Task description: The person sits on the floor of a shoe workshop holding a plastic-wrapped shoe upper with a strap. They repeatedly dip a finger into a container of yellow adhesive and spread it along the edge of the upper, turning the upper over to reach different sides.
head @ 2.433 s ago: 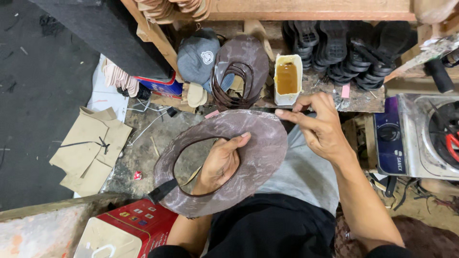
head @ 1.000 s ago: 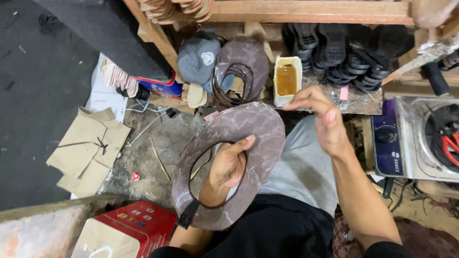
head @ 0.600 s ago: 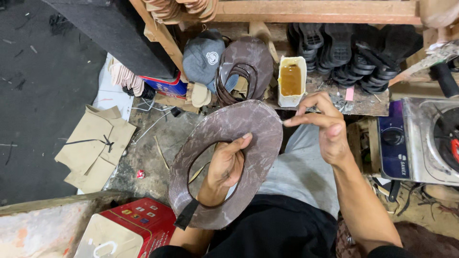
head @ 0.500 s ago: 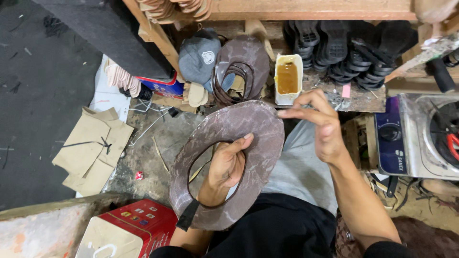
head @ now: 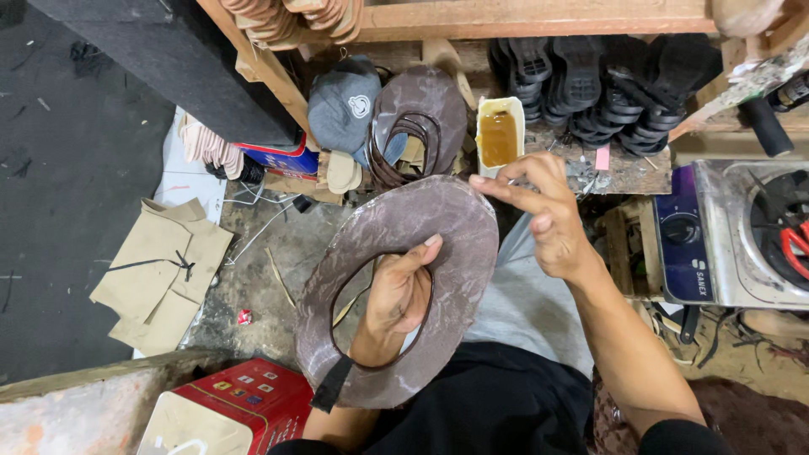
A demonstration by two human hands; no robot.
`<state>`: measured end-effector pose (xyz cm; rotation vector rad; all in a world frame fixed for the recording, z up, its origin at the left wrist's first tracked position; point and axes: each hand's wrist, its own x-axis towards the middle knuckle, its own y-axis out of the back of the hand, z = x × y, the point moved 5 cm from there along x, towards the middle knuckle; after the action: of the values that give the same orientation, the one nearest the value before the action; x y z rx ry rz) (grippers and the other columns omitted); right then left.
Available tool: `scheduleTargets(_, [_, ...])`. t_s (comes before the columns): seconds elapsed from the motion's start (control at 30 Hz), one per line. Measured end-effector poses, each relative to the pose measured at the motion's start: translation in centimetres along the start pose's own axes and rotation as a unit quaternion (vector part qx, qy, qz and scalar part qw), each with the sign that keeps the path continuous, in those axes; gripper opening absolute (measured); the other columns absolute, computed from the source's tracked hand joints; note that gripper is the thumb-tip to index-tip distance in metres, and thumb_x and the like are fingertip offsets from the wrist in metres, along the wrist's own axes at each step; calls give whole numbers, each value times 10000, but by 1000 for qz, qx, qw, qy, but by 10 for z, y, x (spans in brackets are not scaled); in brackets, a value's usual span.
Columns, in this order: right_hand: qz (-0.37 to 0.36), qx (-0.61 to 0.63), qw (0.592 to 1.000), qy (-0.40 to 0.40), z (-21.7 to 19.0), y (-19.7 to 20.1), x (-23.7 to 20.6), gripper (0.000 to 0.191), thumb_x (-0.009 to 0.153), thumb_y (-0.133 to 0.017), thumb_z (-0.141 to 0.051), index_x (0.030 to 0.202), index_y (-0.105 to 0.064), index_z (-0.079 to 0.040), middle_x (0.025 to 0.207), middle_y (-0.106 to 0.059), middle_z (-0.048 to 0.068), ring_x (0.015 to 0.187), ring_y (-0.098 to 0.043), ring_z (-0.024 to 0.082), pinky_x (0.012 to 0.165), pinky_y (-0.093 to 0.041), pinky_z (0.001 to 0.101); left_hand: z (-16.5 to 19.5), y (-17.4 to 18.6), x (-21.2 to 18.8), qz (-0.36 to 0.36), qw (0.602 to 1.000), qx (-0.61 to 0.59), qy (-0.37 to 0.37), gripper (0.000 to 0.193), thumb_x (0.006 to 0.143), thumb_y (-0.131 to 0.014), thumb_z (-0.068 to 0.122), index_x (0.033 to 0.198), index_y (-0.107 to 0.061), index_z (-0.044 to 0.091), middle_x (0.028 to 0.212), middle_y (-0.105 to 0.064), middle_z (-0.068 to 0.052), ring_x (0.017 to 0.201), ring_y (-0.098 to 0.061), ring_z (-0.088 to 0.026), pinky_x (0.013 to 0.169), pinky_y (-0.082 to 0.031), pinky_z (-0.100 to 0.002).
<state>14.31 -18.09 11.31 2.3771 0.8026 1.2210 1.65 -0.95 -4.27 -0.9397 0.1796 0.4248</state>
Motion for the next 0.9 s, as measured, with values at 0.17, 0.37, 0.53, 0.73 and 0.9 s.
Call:
scheduleTargets(0.17, [-2, 9, 1000, 16, 0, -3, 0, 941, 1079, -61, -689, 1287, -723, -54, 1088, -624, 129, 1066, -512, 310, 1058, -331, 438, 7, -2, 0, -10, 1000, -2, -28, 225, 1002, -591, 23, 1155, -664, -124, 1188, -710, -169, 1140, -655, -205, 1056, -466, -322])
scheduleTargets(0.37, [14, 20, 1000, 12, -3, -2, -4, 875, 1084, -104, -657, 1205, -757, -88, 1007, -617, 94, 1045, -536, 297, 1096, -351, 468, 23, -9, 0, -14, 999, -29, -41, 259, 996, -596, 37, 1198, -654, -115, 1225, -698, -158, 1178, -633, -207, 1093, -440, -340])
scheduleTargets(0.53, [4, -20, 999, 35, -9, -3, -4, 835, 1099, -157, -649, 1248, -747, -77, 1034, -620, 99, 1047, -534, 293, 1068, -344, 462, 30, -24, -3, -14, 999, -18, -41, 241, 990, -602, 47, 1180, -662, -88, 1217, -704, -143, 1169, -642, -195, 1081, -456, -328])
scheduleTargets(0.73, [21, -13, 999, -43, 19, -3, 1, 535, 1097, -385, -483, 1207, -772, -131, 1013, -633, 58, 994, -522, 277, 974, -344, 437, 53, -14, 7, 43, 996, 19, -71, 146, 966, -655, 51, 1051, -698, -59, 1060, -723, -99, 984, -667, -156, 903, -505, -292])
scheduleTargets(0.9, [-64, -282, 947, -142, 78, -27, 35, 467, 985, -646, -478, 1151, -775, -61, 1092, -632, 135, 1074, -529, 321, 901, -341, 479, 34, 0, 1, 21, 993, 110, 34, 103, 945, -683, 23, 942, -720, -73, 971, -726, -92, 891, -670, -139, 823, -509, -281])
